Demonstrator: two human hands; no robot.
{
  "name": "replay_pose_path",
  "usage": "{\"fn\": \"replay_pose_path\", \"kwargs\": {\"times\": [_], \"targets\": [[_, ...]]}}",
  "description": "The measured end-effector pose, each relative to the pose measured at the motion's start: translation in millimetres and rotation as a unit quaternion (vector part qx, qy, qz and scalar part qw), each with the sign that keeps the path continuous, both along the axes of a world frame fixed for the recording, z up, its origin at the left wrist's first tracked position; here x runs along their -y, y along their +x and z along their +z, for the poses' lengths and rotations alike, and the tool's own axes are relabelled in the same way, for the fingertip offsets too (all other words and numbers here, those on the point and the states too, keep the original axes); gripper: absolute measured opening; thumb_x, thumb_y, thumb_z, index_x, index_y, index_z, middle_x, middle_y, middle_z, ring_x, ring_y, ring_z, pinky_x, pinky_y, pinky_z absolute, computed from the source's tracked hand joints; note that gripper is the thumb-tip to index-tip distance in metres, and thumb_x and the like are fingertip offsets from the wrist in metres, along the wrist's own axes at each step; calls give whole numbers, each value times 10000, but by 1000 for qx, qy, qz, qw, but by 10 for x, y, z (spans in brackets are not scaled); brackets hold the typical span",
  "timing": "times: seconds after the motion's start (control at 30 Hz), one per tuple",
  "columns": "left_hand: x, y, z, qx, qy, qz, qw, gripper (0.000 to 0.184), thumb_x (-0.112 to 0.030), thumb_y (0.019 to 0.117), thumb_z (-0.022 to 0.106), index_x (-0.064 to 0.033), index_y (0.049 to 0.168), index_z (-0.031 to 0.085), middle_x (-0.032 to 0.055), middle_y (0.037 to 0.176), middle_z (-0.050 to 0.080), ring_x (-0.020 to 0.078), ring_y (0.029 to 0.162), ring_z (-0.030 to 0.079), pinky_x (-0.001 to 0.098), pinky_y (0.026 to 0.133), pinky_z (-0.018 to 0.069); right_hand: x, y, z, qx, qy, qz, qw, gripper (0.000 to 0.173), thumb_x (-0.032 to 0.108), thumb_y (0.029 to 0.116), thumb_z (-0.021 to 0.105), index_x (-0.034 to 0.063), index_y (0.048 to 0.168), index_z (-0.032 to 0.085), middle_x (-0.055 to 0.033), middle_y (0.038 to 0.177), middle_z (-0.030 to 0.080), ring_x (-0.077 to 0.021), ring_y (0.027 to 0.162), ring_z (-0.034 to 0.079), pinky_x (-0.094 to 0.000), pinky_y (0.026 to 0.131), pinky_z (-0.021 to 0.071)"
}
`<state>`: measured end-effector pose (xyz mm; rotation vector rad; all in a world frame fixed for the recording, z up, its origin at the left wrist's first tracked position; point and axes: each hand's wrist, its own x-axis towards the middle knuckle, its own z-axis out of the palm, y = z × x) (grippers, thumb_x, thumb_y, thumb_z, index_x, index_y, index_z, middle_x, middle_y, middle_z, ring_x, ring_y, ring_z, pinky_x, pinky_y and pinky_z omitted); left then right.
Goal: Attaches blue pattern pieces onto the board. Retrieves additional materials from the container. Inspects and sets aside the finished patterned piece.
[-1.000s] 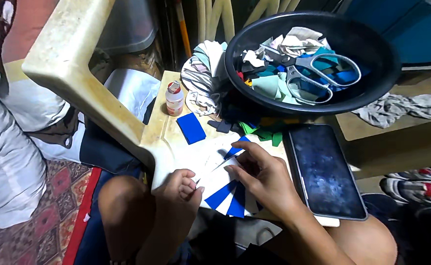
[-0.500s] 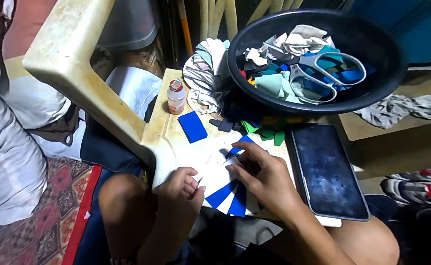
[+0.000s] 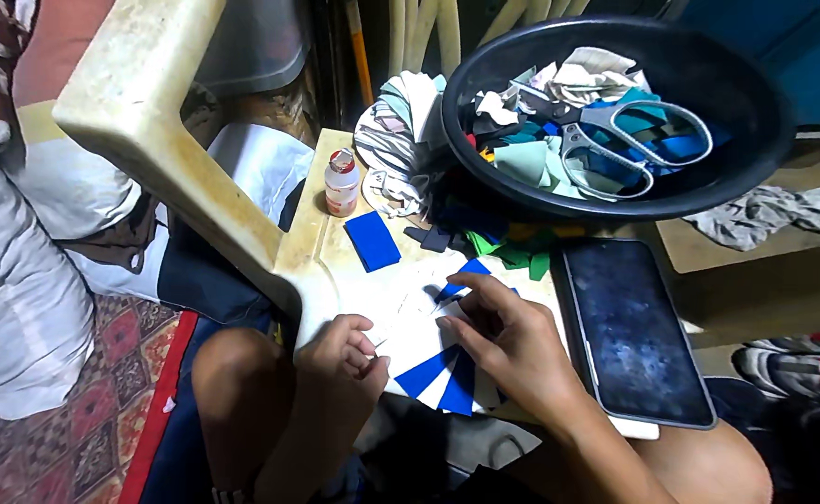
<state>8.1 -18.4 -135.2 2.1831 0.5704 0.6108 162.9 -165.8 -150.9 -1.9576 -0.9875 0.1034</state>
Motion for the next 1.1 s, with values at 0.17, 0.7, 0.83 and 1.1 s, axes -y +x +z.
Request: {"fn": "replay_pose_path", "kwargs": {"times": [0.17, 0.7, 0.83, 1.1], "targets": [[-107, -52, 19, 14, 8, 42, 999, 210, -42, 817, 690, 27, 1015, 679, 41, 822, 696, -29, 607, 618, 109, 556, 516, 2, -1, 3, 3, 1, 4, 1000, 342, 177, 901, 641, 22, 1204, 677, 14, 749, 631, -22, 617, 543, -179, 585, 469], [-125, -61, -61, 19, 91, -17, 995, 121, -97, 875, 672, -38, 921, 767, 66, 917, 687, -21, 678, 563, 83, 585, 448, 23, 2, 21, 4, 5, 1, 1000, 344, 172, 896, 635, 20, 1201, 676, 21, 756, 633, -4, 624, 544, -161, 590, 468], [-122, -52, -68, 12, 91, -18, 996, 138, -109, 886, 677, -47, 931, 791, 68, 922, 666, -16, 688, 554, 84, 604, 452, 27, 4, 24, 9, 3, 6, 1000, 344, 170, 899, 631, 16, 1204, 675, 22, 756, 634, 0, 624, 544, -156, 592, 468], [-111, -49, -57, -18, 123, -33, 992, 118, -135, 861, 699, -79, 900, 796, 88, 959, 668, 37, 702, 577, 135, 619, 479, 33, -1, 36, 9, 8, 6, 1000, 344, 161, 894, 631, 10, 1200, 674, 24, 758, 635, 11, 630, 544, -140, 595, 463]]}}
